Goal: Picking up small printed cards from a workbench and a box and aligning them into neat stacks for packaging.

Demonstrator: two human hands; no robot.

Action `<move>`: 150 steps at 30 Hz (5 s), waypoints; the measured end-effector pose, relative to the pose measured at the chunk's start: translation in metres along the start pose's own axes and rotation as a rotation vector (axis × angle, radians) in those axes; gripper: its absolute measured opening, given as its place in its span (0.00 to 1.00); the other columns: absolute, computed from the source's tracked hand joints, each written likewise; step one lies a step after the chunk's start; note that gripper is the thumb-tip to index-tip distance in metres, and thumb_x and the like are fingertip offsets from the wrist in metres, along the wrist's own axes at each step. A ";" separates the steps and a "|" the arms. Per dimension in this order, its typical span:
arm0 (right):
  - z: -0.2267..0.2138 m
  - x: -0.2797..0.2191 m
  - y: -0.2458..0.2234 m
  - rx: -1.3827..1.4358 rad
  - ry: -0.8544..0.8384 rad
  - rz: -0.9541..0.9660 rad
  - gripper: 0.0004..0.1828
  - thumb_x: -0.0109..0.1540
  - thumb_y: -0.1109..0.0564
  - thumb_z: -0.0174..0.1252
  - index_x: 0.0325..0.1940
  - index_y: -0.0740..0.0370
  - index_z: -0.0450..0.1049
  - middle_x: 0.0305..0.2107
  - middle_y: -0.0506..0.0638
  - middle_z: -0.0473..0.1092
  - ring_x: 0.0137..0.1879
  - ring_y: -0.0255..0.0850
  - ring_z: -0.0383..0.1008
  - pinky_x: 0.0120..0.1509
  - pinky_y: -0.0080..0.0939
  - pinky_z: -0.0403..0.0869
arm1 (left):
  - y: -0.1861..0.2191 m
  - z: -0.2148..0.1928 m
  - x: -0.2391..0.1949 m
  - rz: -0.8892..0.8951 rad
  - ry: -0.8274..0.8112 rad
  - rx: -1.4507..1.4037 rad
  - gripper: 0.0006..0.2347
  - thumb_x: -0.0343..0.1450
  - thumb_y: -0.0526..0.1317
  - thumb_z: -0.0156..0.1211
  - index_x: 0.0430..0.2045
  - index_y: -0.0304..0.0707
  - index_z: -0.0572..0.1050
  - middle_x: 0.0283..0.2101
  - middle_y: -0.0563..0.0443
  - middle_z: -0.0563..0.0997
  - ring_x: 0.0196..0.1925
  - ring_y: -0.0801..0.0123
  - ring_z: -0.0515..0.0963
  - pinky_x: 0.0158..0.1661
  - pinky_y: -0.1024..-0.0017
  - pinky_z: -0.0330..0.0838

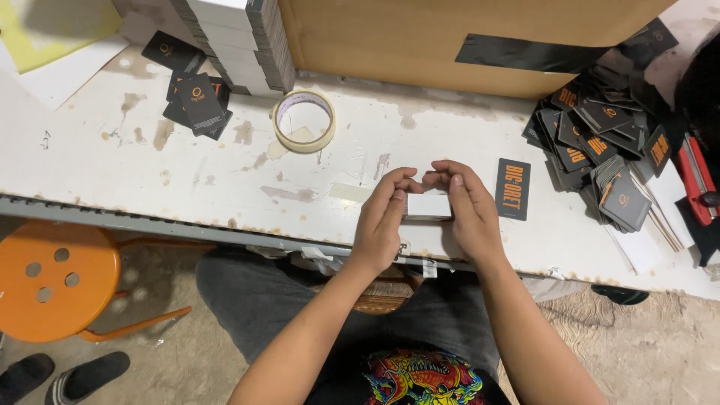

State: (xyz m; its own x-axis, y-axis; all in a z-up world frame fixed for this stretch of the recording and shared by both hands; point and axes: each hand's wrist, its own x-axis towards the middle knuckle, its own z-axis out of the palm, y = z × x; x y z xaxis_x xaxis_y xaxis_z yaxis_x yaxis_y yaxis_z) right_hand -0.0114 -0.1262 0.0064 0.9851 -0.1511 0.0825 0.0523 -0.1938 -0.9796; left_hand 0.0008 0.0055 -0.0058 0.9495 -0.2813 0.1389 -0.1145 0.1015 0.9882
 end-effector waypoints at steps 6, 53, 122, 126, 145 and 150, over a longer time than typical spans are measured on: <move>-0.028 -0.016 -0.018 -0.480 -0.207 -0.385 0.15 0.52 0.60 0.55 0.43 0.63 0.70 0.35 0.55 0.70 0.46 0.51 0.69 0.51 0.47 0.66 | 0.010 -0.013 -0.006 -0.087 -0.116 0.056 0.11 0.67 0.38 0.45 0.41 0.37 0.67 0.38 0.48 0.73 0.48 0.63 0.68 0.49 0.65 0.60; 0.006 0.014 -0.050 -0.798 -0.529 -0.081 0.44 0.42 0.57 0.63 0.60 0.59 0.53 0.41 0.54 0.69 0.50 0.50 0.66 0.55 0.51 0.64 | 0.027 -0.111 0.031 0.154 -0.090 1.189 0.18 0.68 0.46 0.42 0.48 0.34 0.63 0.51 0.41 0.67 0.59 0.54 0.58 0.58 0.55 0.42; 0.101 0.121 0.021 -0.419 0.173 -0.200 0.20 0.47 0.57 0.68 0.38 0.68 0.71 0.24 0.53 0.66 0.28 0.37 0.68 0.30 0.30 0.69 | -0.012 -0.134 -0.012 0.355 0.250 1.065 0.07 0.63 0.41 0.54 0.26 0.37 0.73 0.29 0.50 0.72 0.45 0.60 0.72 0.51 0.60 0.61; 0.102 0.122 0.017 -0.406 0.180 -0.203 0.18 0.47 0.57 0.68 0.37 0.66 0.72 0.24 0.53 0.67 0.28 0.37 0.69 0.30 0.30 0.69 | -0.015 -0.134 -0.010 0.370 0.256 1.075 0.07 0.63 0.41 0.54 0.26 0.38 0.73 0.28 0.51 0.72 0.45 0.60 0.72 0.51 0.59 0.62; 0.103 0.120 0.020 -0.470 0.132 -0.286 0.18 0.50 0.56 0.65 0.38 0.69 0.71 0.24 0.54 0.67 0.26 0.39 0.68 0.26 0.31 0.68 | -0.014 -0.132 -0.012 0.375 0.261 1.084 0.06 0.63 0.40 0.53 0.25 0.37 0.73 0.27 0.51 0.71 0.44 0.61 0.72 0.51 0.60 0.62; 0.105 0.116 0.011 -0.481 0.131 -0.244 0.14 0.51 0.56 0.64 0.34 0.66 0.71 0.22 0.52 0.67 0.27 0.39 0.68 0.28 0.32 0.69 | -0.012 -0.131 -0.011 0.355 0.263 1.094 0.06 0.63 0.40 0.54 0.25 0.38 0.73 0.27 0.52 0.71 0.44 0.61 0.73 0.51 0.61 0.62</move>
State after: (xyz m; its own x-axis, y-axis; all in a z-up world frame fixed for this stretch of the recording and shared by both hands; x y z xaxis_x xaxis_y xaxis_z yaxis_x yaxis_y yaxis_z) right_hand 0.1204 -0.0446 -0.0143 0.9236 -0.1599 0.3485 0.1651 -0.6545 -0.7378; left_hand 0.0296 0.1324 -0.0279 0.8304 -0.1835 0.5260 -0.4520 -0.7739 0.4436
